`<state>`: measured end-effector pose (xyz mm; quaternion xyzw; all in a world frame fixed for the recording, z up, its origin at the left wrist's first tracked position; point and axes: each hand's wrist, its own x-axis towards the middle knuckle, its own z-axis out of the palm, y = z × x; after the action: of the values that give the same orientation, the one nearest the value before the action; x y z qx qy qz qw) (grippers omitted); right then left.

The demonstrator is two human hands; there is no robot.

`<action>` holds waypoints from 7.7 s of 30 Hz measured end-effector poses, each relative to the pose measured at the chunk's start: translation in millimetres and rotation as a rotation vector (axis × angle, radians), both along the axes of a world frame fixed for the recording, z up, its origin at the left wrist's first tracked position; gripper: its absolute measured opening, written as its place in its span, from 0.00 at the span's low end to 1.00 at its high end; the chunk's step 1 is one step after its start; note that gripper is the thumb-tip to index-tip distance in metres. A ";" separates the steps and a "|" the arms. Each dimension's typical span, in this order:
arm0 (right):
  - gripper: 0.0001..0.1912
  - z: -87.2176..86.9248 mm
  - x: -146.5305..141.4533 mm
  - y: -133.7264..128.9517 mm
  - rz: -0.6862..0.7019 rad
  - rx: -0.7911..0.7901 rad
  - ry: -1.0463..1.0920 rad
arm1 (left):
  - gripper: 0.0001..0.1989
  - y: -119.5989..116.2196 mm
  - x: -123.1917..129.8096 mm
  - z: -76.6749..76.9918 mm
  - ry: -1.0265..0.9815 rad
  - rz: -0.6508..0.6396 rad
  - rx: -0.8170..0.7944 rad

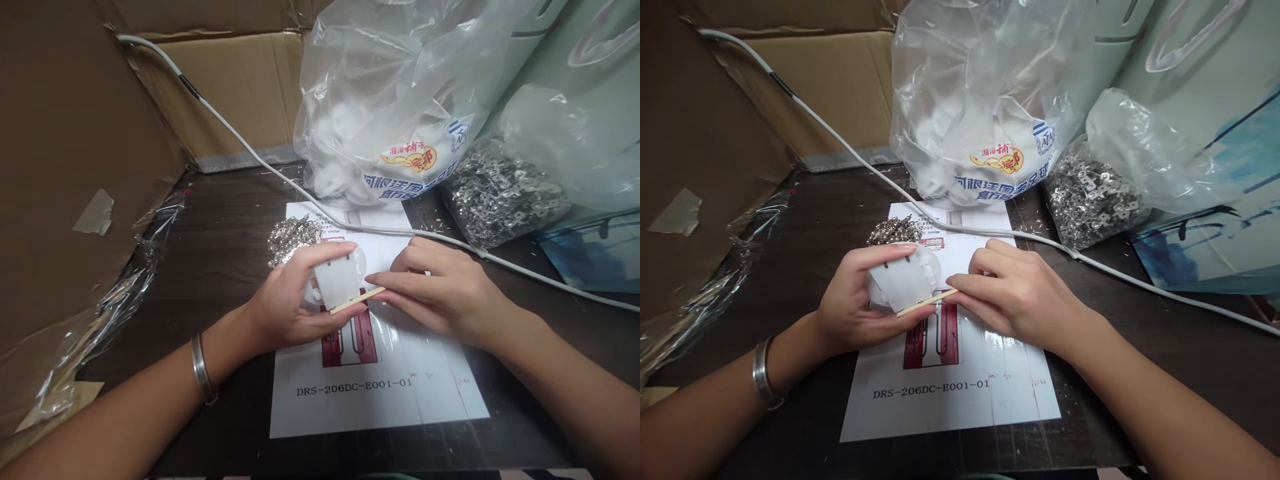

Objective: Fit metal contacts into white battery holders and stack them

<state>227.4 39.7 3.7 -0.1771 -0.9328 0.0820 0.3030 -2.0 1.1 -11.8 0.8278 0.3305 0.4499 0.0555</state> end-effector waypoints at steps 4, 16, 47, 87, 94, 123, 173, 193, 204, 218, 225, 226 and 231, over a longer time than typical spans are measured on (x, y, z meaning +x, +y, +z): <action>0.06 -1.3 0.7 -0.5 -0.013 0.042 0.026 | 0.39 -1.5 -0.2 0.8 -0.016 0.006 -0.067; 0.08 -2.6 2.7 -1.1 0.022 -0.005 -0.012 | 0.38 -2.3 -2.5 1.3 0.023 -0.076 -0.086; 0.16 4.9 -6.6 -9.7 -0.101 -0.528 0.114 | 0.30 -8.8 11.5 12.8 -0.369 -0.119 -1.010; 0.21 3.1 -23.7 -13.2 -0.035 -1.841 0.474 | 0.26 -9.6 9.8 10.9 -0.413 -0.167 -1.185; 0.18 2.3 -25.4 -19.6 -0.234 -1.331 0.150 | 0.08 -8.1 13.6 11.4 -0.262 -0.010 -0.978; 0.16 -2.0 -34.0 -23.9 -0.314 -1.122 0.213 | 0.06 -12.8 18.1 7.5 -0.171 0.081 -0.859; 0.12 6.0 5.2 2.2 -0.168 -0.321 0.031 | 0.28 -13.8 15.8 10.2 -0.489 0.068 -0.919; 0.12 3.7 4.7 2.0 -0.212 -0.217 0.065 | 0.29 -14.7 17.5 10.1 -0.622 -0.058 -1.113; 0.10 3.8 4.4 2.2 -0.201 -0.188 0.083 | 0.27 -13.8 15.1 7.6 -0.522 0.033 -1.026; 0.14 2.9 -4.4 -2.9 -0.317 -0.484 0.112 | 0.28 -8.7 16.1 8.9 -0.607 -0.055 -1.079; 0.15 3.4 -3.3 -2.0 -0.356 -0.519 0.061 | 0.27 -8.7 16.4 9.4 -0.670 -0.067 -1.108; 0.15 3.3 -3.5 -2.0 -0.353 -0.524 0.053 | 0.27 -8.5 16.4 9.5 -0.675 -0.072 -1.119; 0.15 3.8 -4.7 -2.1 -0.344 -0.525 0.044 | 0.29 -8.1 15.9 11.4 -0.654 -0.045 -1.145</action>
<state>222.7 37.6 7.5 -0.4026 -0.8295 0.2713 0.2763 13.9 -7.0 -0.4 0.4949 0.4663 0.4298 0.5941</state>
